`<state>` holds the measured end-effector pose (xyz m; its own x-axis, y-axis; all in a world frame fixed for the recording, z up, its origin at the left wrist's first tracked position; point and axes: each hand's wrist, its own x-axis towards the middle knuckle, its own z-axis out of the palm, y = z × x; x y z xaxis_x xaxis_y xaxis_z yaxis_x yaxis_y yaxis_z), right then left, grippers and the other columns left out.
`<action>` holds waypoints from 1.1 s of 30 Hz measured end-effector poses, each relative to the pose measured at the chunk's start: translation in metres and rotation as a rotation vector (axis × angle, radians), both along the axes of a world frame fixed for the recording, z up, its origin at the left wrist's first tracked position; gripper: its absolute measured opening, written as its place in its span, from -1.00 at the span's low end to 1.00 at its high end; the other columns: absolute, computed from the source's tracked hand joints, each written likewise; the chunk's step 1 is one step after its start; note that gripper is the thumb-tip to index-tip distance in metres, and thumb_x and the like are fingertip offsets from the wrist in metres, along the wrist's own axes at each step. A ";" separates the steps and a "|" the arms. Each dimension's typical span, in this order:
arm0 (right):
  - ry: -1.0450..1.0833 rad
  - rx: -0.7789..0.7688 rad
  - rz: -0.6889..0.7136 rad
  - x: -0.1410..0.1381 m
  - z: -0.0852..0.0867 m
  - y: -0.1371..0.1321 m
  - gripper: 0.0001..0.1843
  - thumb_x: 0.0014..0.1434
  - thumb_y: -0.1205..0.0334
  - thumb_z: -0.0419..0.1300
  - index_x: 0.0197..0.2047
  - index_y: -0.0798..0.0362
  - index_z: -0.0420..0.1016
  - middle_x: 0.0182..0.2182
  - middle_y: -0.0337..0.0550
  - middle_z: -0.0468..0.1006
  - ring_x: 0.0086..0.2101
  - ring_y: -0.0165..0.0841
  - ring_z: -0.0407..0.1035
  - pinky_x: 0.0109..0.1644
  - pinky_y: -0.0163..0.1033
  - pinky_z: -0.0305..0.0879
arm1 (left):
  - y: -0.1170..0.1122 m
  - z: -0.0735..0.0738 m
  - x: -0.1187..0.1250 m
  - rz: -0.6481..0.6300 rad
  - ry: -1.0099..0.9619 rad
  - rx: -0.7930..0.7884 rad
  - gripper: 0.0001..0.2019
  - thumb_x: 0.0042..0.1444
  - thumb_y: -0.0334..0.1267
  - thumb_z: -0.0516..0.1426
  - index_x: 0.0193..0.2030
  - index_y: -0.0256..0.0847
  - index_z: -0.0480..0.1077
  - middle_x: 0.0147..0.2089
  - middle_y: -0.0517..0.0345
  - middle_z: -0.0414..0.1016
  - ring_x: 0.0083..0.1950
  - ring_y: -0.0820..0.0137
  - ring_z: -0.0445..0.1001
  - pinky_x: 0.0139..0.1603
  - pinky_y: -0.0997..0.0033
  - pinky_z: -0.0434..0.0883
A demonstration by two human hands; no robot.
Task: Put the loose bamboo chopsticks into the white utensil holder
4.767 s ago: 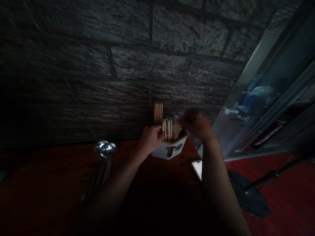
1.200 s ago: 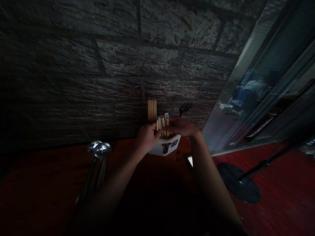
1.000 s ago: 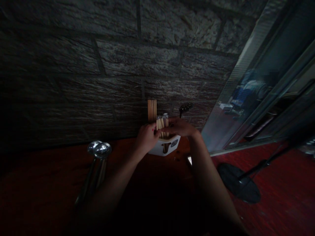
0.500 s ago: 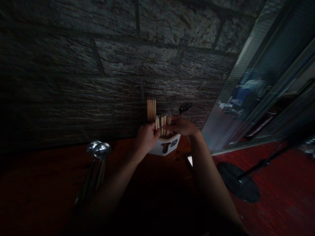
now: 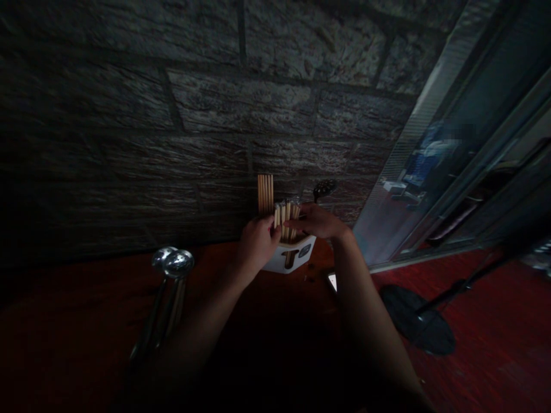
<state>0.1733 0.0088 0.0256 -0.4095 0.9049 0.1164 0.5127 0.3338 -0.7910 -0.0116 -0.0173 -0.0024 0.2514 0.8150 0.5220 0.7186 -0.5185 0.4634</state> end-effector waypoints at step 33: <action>-0.054 0.034 -0.047 0.004 0.007 -0.003 -0.65 -0.04 -0.01 0.28 -0.42 0.16 0.51 -0.58 -0.24 0.44 -0.55 -0.48 0.26 -0.48 -0.38 0.13 | 0.010 0.002 0.014 0.042 -0.110 0.000 -0.84 0.12 -0.26 0.13 -0.29 -0.29 0.51 -0.38 0.00 0.59 -0.36 0.29 0.54 -0.37 0.42 0.36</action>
